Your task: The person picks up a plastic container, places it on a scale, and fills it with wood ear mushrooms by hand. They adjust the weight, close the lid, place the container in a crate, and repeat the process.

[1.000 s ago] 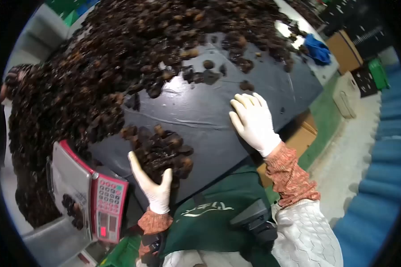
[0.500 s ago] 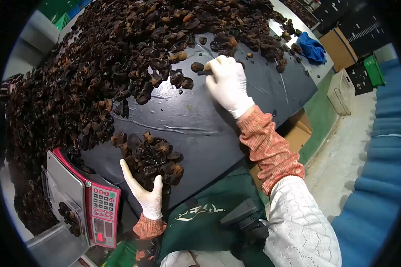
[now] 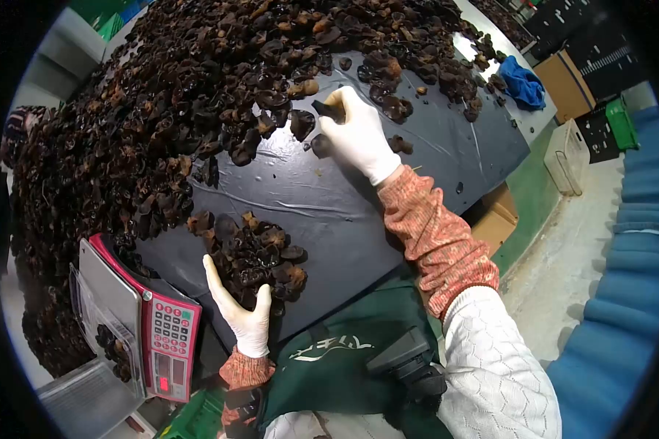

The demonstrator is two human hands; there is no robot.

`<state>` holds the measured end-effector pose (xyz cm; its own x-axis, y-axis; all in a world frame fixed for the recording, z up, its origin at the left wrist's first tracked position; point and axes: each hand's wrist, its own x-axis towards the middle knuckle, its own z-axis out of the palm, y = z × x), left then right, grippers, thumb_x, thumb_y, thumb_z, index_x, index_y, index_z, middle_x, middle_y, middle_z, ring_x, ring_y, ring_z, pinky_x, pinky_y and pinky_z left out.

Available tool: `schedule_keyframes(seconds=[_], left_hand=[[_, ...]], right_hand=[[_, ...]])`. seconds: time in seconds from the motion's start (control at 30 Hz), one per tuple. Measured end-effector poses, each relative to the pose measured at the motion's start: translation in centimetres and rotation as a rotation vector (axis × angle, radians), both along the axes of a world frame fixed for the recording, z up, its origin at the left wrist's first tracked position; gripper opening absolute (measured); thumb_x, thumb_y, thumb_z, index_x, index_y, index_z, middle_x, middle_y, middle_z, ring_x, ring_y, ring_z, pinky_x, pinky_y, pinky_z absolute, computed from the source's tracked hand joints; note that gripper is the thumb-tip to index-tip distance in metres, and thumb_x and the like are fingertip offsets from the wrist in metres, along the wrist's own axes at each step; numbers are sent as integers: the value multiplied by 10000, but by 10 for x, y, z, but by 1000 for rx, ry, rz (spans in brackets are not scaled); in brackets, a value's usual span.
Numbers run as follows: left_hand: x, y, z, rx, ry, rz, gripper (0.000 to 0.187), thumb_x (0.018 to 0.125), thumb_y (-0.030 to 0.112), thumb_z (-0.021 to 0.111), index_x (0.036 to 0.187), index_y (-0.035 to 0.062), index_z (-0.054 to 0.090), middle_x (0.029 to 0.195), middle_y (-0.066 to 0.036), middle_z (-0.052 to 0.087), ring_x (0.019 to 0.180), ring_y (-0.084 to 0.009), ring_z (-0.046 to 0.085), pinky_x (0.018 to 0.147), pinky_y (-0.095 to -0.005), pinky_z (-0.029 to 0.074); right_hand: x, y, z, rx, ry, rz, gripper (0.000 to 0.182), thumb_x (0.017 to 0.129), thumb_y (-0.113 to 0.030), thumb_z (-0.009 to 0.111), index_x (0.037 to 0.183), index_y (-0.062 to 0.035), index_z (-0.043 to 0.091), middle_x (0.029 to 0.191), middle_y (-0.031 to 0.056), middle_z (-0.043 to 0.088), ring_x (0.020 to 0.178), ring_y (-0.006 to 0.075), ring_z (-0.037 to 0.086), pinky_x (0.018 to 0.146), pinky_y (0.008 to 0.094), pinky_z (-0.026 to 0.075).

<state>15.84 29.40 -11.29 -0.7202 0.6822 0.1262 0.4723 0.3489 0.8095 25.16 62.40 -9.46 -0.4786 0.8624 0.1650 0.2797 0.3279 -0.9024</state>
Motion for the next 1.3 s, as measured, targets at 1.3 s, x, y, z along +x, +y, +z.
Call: schedule_keyframes(seconds=[1.3], left_hand=[[-2, 1, -3, 10, 130, -33, 990, 808, 121, 778, 1625, -6, 232, 1659, -208, 304, 1536, -352, 296, 1266, -448, 207]], right_hand=[[1, -131, 8, 167, 137, 372, 136, 916, -60, 692, 1050, -38, 700, 935, 123, 656, 828, 313, 672, 739, 380, 549]])
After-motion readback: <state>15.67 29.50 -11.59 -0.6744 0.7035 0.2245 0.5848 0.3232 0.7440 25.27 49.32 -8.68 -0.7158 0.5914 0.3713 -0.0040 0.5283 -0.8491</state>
